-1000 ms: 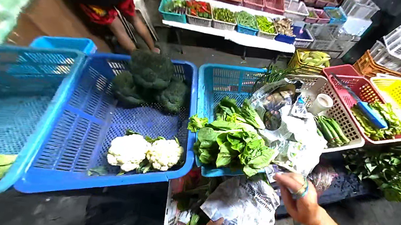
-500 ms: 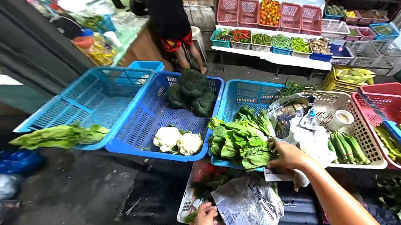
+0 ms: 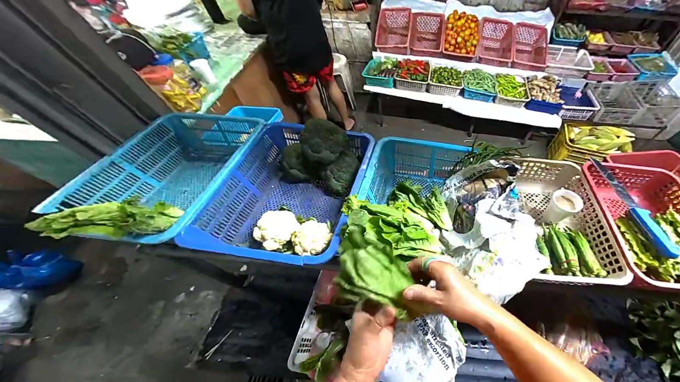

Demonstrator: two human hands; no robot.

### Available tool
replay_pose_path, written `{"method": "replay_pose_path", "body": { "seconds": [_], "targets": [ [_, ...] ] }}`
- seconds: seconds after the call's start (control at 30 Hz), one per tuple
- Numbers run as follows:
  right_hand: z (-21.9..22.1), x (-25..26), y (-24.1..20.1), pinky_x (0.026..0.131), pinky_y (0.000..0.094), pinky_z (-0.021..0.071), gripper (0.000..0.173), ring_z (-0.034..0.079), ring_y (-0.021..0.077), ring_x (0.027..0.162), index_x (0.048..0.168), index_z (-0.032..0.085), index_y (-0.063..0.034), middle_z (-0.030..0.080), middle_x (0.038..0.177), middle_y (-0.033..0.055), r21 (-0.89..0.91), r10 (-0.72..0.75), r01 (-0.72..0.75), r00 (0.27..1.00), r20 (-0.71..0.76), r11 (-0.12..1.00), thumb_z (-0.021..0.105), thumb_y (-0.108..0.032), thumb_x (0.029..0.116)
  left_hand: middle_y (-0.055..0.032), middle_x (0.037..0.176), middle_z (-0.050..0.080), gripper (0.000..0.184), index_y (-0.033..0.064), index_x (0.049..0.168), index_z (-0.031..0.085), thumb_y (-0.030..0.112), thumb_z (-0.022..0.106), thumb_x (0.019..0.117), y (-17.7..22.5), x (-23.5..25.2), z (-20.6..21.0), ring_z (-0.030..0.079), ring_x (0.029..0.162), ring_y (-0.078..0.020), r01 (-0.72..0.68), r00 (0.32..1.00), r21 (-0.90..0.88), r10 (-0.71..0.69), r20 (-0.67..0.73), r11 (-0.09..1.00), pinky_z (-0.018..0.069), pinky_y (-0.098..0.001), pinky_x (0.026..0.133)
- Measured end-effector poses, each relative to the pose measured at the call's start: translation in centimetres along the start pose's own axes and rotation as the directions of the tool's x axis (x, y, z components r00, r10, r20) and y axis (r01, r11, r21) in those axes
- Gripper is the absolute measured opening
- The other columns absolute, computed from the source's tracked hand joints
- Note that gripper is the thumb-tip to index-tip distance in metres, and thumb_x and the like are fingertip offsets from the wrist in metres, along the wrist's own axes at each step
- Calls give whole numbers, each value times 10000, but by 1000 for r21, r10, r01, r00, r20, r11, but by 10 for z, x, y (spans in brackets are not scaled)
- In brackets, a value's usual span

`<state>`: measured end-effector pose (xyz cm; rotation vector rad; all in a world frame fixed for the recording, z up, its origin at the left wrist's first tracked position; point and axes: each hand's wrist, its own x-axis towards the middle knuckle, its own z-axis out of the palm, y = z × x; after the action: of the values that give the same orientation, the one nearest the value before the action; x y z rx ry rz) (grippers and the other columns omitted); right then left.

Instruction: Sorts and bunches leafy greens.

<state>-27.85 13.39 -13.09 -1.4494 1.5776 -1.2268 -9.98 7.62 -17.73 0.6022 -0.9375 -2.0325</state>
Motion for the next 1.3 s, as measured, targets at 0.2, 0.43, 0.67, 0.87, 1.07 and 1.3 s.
{"method": "replay_pose_path", "body": {
  "seconds": [0.2, 0.43, 0.67, 0.87, 1.07, 1.3],
  "targets": [
    [-43, 41, 52, 1124, 605, 419, 996, 461, 392, 1395, 1551, 401, -61, 443, 1534, 228, -268, 229, -278, 953, -199, 922, 920, -338, 747, -201, 1083, 725, 513, 36, 1311, 514, 433, 255, 1115, 22, 7, -8, 734, 954, -357, 115, 975, -96, -131, -178, 989, 617, -535, 821],
    [-43, 57, 88, 1081, 611, 454, 879, 581, 387, 1267, 1498, 473, -58, 584, 1386, 228, -364, 310, -301, 950, -36, 881, 900, -314, 774, -191, 1132, 705, 473, 41, 1323, 535, 402, 310, 1116, 24, 1, -19, 716, 976, -342, 159, 949, -93, -178, -262, 983, 599, -541, 828],
    [-56, 47, 33, 913, 541, 562, 687, 680, 312, 1014, 1376, 523, -32, 674, 1141, 206, -91, 253, -278, 943, -217, 956, 859, -285, 833, -222, 1245, 675, 286, -32, 1342, 474, 64, 422, 1078, 29, 2, -19, 687, 1125, -333, 27, 952, -110, -59, -300, 994, 573, -501, 947],
    [33, 16, -14, 947, 428, 577, 776, 682, 209, 1044, 1379, 495, -5, 679, 1160, 152, -57, 35, -49, 974, -224, 997, 854, -390, 808, -147, 1241, 666, 810, 16, 1387, 466, 547, 763, 852, 18, 2, -9, 660, 1147, -255, -60, 989, -165, 36, -145, 985, 558, -472, 996],
    [86, -4, -10, 934, 429, 573, 650, 663, 316, 1084, 1293, 624, 21, 642, 1203, 234, -379, -247, 188, 962, -114, 906, 861, -327, 798, -111, 1092, 697, 540, 26, 1284, 514, 229, 777, 858, 21, -8, -1, 696, 1001, -181, -57, 964, -228, -6, -266, 972, 601, -389, 890],
    [59, 7, -8, 1000, 434, 541, 699, 638, 274, 1156, 1386, 534, 35, 617, 1293, 217, -189, -115, 114, 993, 2, 975, 739, -431, 907, -147, 1104, 680, 346, -10, 1260, 551, -31, 627, 924, 36, -6, -4, 681, 1007, -219, -83, 902, -120, 23, -432, 989, 586, -421, 898]
  ]
}}
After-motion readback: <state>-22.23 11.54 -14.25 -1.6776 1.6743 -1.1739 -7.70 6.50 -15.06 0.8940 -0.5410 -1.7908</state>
